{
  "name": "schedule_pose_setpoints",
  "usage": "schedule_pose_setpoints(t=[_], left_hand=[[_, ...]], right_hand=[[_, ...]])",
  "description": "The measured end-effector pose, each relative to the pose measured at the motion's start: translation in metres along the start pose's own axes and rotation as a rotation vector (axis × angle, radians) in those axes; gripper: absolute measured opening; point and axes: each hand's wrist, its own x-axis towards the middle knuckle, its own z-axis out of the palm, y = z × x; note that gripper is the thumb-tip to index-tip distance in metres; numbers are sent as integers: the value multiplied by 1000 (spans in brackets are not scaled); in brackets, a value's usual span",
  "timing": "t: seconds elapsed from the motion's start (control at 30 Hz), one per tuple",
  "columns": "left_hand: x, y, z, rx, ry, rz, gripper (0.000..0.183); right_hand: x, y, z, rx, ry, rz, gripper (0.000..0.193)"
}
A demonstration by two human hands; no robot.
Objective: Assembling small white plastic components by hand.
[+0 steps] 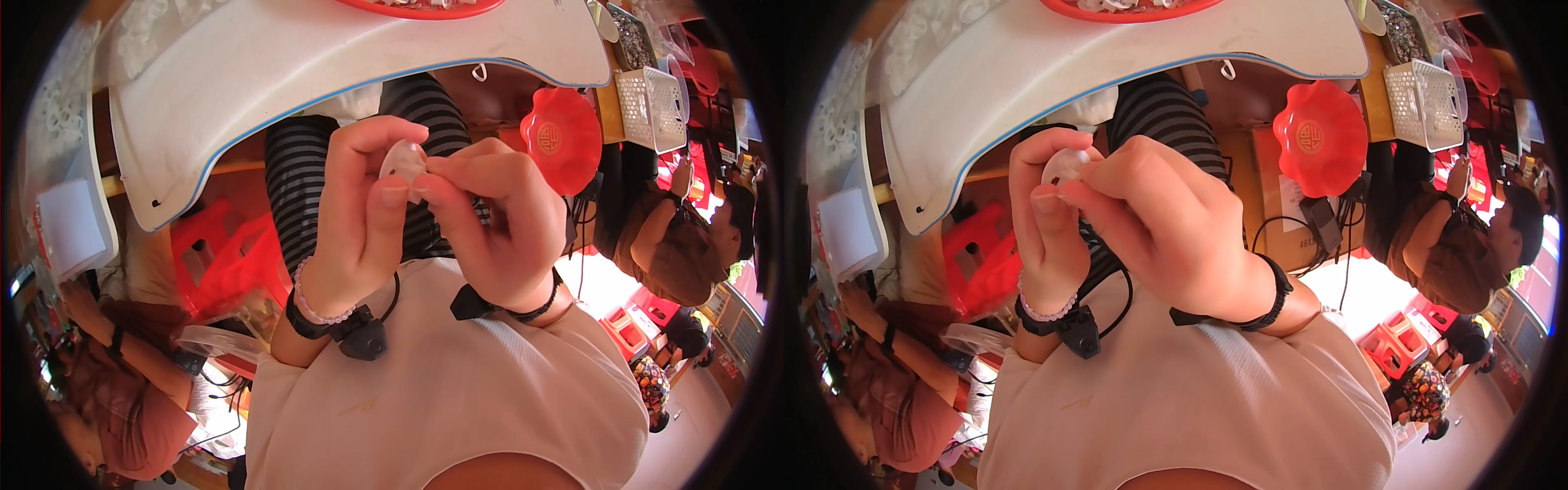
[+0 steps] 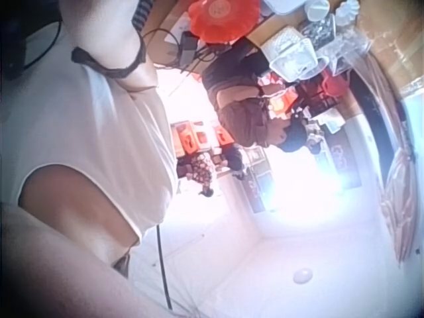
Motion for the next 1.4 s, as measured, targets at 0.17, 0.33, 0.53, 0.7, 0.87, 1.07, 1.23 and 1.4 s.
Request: schedule_pose_setpoints(t=[0.17, 0.33, 0.53, 0.7, 0.87, 1.07, 1.23, 1.4], left_hand=[[0, 2, -6, -103, -4, -23, 34], [1, 9, -15, 101, -42, -51, 38], [10, 3, -21, 194, -110, -68, 32], [21, 11, -22, 144, -151, -204, 28], [46, 14, -28, 516, -122, -64, 43], [117, 62, -118, 1083, 350, 315, 38], [167, 79, -207, 1236, 274, 128, 27], [195, 83, -275, 1158, 97, -391, 29]], right_hand=[[-3, -3, -9, 204, -93, 245, 17], [-2, 5, -11, 143, -138, 101, 18], [0, 14, -8, 108, -160, 133, 17], [3, 21, -5, 143, -143, 165, 13], [30, 48, -6, 141, -85, 260, 8], [106, 107, -26, -483, -4, 98, 11], [116, 138, -31, -659, -89, -26, 14], [98, 130, -31, -442, -39, -1, 18]])
